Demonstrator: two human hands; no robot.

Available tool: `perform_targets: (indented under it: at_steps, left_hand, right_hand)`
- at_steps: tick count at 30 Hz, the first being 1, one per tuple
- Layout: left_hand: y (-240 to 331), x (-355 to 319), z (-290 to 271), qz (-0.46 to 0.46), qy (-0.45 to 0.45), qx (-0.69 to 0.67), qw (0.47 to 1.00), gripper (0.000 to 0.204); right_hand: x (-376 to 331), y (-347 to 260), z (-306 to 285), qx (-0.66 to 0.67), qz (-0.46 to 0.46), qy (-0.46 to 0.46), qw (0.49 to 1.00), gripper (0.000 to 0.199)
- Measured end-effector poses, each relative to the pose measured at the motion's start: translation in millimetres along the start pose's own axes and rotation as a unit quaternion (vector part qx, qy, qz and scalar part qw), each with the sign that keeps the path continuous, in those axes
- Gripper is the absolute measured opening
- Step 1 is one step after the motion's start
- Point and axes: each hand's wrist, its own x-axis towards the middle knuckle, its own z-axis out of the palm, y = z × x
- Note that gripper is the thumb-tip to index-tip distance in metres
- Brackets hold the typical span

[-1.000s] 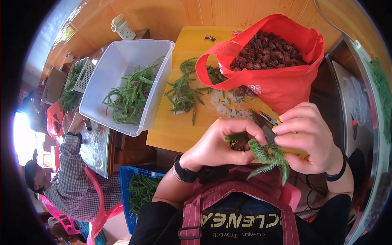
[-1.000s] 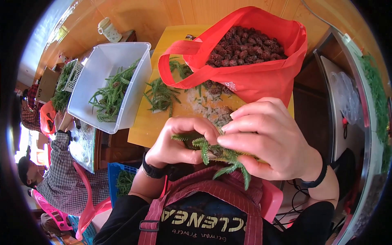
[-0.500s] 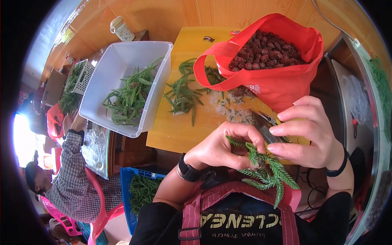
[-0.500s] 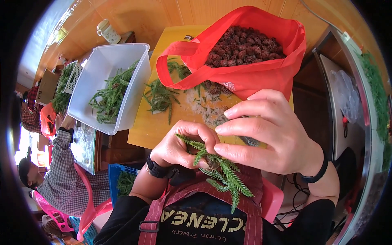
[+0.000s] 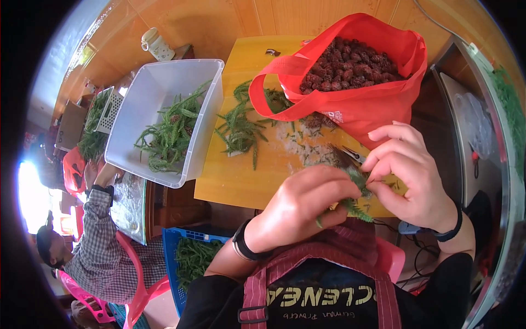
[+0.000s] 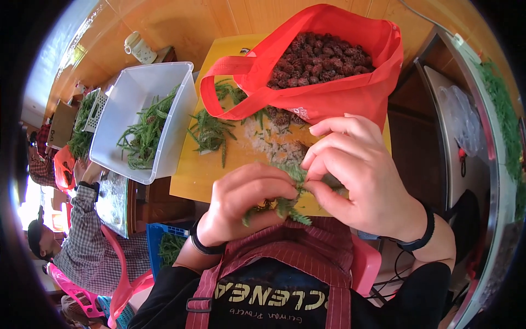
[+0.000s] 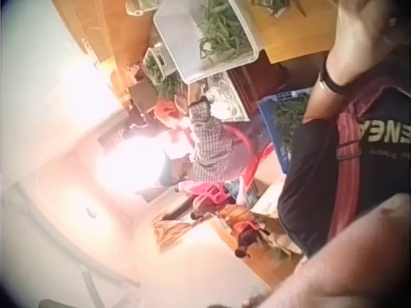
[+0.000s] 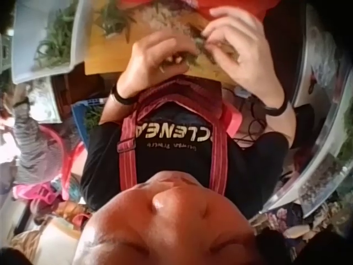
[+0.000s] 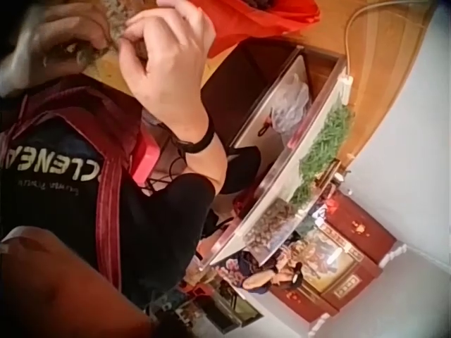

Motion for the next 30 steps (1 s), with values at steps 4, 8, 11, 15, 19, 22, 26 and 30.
perform_targets:
  at_steps: [4,8,11,15,19,22,26,30]
  left_hand:
    - [-13.6,-4.4,-4.9,-0.169,-0.074,-0.262,0.947,0.027]
    - [-21.8,-9.3,0.5,-0.196,-0.09,-0.462,0.86,0.026]
    - [-27.0,-10.1,1.2,-0.19,-0.112,-0.468,0.856,0.028]
    - [-16.6,-5.3,-1.9,-0.281,-0.092,-0.484,0.824,0.026]
    - [-15.0,-7.0,-2.3,-0.25,-0.088,-0.426,0.865,0.025]
    - [-2.2,0.0,-5.1,-0.086,-0.055,-0.123,0.987,0.027]
    - [2.5,-2.5,-3.0,-0.106,-0.044,-0.121,0.986,0.03]
    - [-11.1,-12.2,-1.2,-0.249,-0.026,-0.422,0.871,0.025]
  right_hand:
    - [-1.1,-1.0,-7.3,0.033,-0.043,-0.003,0.999,0.025]
    - [0.5,-1.7,-12.0,-0.004,-0.118,-0.013,0.993,0.032]
    - [2.4,1.5,-11.6,-0.042,-0.151,-0.002,0.988,0.025]
    - [4.0,0.4,-9.7,-0.068,-0.174,0.037,0.982,0.014]
    - [5.3,-4.9,-11.8,-0.077,-0.17,0.019,0.982,0.02]
    - [6.7,-7.7,-7.8,-0.088,-0.098,0.006,0.991,0.018]
    - [1.0,-0.1,-5.1,0.037,0.005,-0.024,0.999,0.02]
    - [2.3,-2.3,-9.6,0.0,-0.064,0.01,0.998,0.033]
